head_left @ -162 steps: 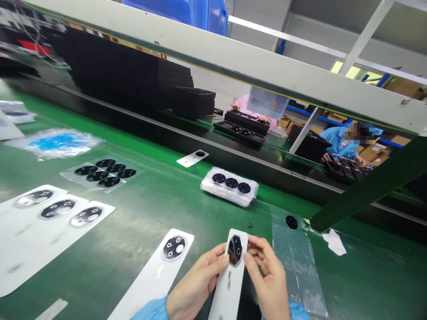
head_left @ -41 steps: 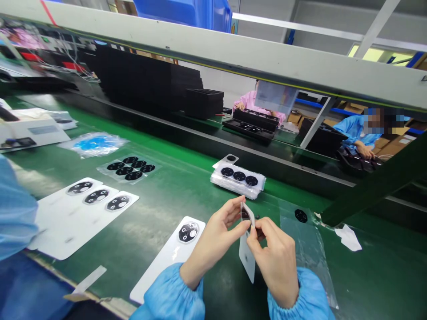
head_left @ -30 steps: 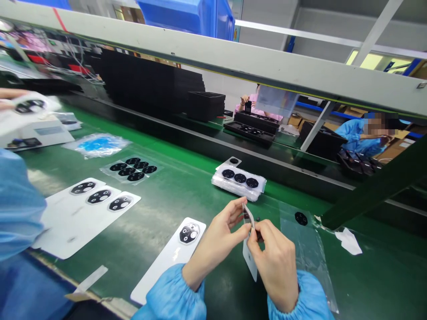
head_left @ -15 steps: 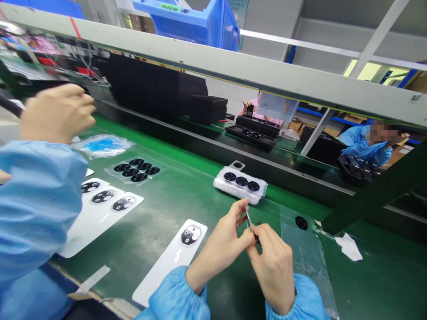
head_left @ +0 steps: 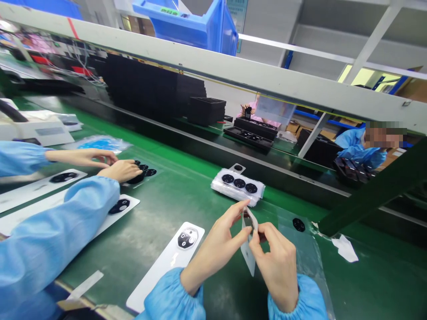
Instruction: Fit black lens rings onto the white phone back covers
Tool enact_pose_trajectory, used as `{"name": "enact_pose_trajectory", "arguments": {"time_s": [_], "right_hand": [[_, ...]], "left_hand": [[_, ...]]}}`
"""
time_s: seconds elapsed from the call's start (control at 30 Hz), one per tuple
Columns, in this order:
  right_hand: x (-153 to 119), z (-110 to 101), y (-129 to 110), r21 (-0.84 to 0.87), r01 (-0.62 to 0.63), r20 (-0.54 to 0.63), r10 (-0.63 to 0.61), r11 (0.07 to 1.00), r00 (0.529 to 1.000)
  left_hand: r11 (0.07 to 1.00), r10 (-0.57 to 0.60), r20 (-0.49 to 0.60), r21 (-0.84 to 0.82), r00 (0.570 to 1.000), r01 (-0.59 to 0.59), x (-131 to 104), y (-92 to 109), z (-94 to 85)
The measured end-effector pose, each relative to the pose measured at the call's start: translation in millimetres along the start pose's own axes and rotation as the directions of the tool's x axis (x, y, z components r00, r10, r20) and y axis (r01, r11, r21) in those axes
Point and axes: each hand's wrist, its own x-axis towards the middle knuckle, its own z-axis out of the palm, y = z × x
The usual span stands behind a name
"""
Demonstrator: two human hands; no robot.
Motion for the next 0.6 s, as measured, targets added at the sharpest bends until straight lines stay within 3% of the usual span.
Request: {"name": "enact_pose_trajectory", "arguments": {"time_s": [0.3,0.6], "right_hand": [[5.1,-4.7,-0.5,0.146,-0.157,0.067,0.149,0.977,0.987],[4.4,-2.0,4.7,0.052,-0.108,0.074,0.104,0.993,0.992]], "left_hand": [[0.987,0.087,0.003,0.132,0.996,-0.086,-0.6,-0.7,-1.5],[0.974,0.132,-0.021,0.189,0.991,-0.126,-0.9,-3.4,-1.2]]}}
